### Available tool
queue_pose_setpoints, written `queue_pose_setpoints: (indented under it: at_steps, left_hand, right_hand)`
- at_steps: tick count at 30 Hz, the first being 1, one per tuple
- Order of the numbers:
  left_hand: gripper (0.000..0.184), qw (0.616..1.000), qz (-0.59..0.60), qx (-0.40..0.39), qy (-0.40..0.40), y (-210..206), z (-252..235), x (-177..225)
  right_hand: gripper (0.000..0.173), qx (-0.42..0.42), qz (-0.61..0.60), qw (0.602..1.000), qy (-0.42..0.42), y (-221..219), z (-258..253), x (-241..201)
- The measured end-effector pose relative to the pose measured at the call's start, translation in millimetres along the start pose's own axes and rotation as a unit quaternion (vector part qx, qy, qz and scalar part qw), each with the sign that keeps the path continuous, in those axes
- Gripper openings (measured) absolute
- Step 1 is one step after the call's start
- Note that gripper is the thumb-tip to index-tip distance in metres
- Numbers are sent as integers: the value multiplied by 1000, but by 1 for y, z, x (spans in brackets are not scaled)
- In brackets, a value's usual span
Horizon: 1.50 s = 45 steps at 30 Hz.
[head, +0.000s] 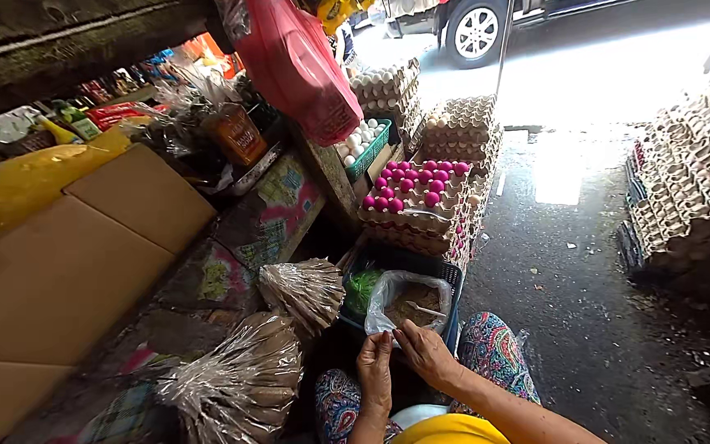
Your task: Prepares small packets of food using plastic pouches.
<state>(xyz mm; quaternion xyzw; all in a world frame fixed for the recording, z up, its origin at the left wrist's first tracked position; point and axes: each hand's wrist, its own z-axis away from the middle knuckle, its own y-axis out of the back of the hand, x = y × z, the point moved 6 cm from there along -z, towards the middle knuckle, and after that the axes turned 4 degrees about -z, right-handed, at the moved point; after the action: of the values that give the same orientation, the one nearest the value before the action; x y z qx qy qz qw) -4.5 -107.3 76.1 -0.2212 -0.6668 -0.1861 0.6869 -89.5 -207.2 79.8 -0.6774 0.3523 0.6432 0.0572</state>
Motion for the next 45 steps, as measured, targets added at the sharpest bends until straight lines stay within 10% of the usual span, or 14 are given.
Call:
queue_pose_setpoints:
  at_steps: [14,22,27,45]
  left_hand:
    - [11,999,-24,43,14,16,-8,7]
    - [41,998,36,-36,39,7,-4,16]
    - [17,995,72,-42,51,1,6,7]
    - [17,985,-92,-125,-81,4,8,15]
  right_hand:
    - [26,-108,-52,993,4,-9,8,9]
    - [22,-76,-314,941,-95,-7,13,6]
    - [15,-53,-330,936,-106,-16,16,12]
    - [50,-175,-227,955,-69,27,-18,-8]
